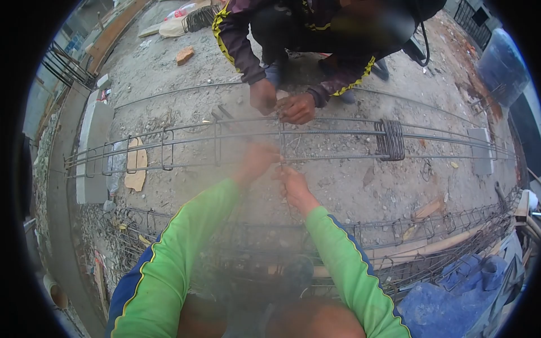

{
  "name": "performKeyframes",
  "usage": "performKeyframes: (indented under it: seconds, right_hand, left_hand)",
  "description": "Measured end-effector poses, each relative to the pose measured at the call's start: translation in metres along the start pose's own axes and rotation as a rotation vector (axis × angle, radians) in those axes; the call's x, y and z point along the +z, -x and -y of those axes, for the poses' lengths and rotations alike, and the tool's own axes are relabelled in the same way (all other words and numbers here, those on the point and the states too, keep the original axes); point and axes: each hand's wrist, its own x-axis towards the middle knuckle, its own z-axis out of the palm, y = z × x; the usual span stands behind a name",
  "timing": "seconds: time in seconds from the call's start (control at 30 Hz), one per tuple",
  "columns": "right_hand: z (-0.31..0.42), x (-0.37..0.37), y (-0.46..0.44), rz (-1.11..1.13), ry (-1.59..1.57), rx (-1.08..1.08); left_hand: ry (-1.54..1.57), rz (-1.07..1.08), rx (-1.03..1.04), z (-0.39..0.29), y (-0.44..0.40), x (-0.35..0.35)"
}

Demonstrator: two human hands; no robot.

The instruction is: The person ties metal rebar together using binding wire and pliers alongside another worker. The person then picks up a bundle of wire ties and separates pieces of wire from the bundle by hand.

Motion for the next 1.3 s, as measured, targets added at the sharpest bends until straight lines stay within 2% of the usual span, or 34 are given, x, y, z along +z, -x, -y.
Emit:
performKeyframes:
  seconds: [0.17,0.23,0.37,0.47,0.57,0.63,0.67,0.73,0.83,0.87,0.93,1.0,1.03,1.1,1.2,1.23,1.3]
  right_hand:
    - [0.001,0.0,0.003,0.045,-0.033,-0.022]
    - [-0.001,0.006,0.014,-0.002,0.04,-0.1]
    - [0.0,0.013,0.026,-0.08,0.076,-0.119]
    - [-0.001,0.021,0.036,-0.151,0.267,-0.221]
    - [0.014,0.028,0.052,-0.219,0.432,-0.293]
    - [0.036,0.031,0.062,-0.267,0.925,-0.367]
    - [0.043,0.025,0.058,-0.264,0.933,-0.366]
    - [0.064,0.011,0.044,-0.276,1.246,-0.531]
    - [0.097,0.005,0.04,-0.382,1.386,-0.55]
    - [0.102,0.009,0.035,-0.371,1.392,-0.555]
    - [0.107,0.013,0.024,-0.53,1.419,-0.459]
    - [0.109,0.019,0.014,-0.557,1.45,-0.433]
    - [0.107,0.021,0.01,-0.581,1.476,-0.397]
    - [0.105,0.025,0.003,-0.586,1.494,-0.37]
    - [0.109,0.025,-0.003,-0.576,1.567,-0.304]
    - [0.11,0.026,-0.005,-0.564,1.613,-0.257]
    - [0.113,0.027,-0.012,-0.546,1.657,-0.209]
  left_hand:
    - [0.105,-0.094,-0.123,-0.025,0.012,-0.005]
    - [0.101,-0.102,-0.107,-0.024,0.014,-0.006]
    - [0.089,-0.048,-0.124,-0.034,0.017,-0.011]
    - [0.073,-0.011,-0.073,-0.024,0.011,-0.01]
    - [0.058,0.04,-0.113,-0.027,0.014,-0.014]
    - [0.04,0.034,-0.107,-0.032,0.016,-0.015]
    - [0.026,0.029,-0.076,-0.031,0.016,-0.014]
    - [0.011,0.017,-0.04,-0.03,0.012,-0.011]
    - [0.019,-0.016,-0.071,-0.03,0.013,-0.01]
    - [0.02,-0.023,-0.065,-0.031,0.015,-0.01]
    - [0.022,-0.027,-0.055,-0.029,0.024,-0.009]
    - [-0.045,-0.041,0.145,-0.024,0.032,-0.007]
    - [-0.042,-0.04,0.143,-0.021,0.034,-0.003]
    - [-0.107,-0.198,0.315,-0.015,0.036,0.008]
    - [-0.027,-0.231,0.393,-0.008,0.035,0.013]
    - [-0.025,-0.23,0.393,-0.008,0.034,0.013]
    - [-0.066,-0.134,0.267,-0.006,0.033,0.013]
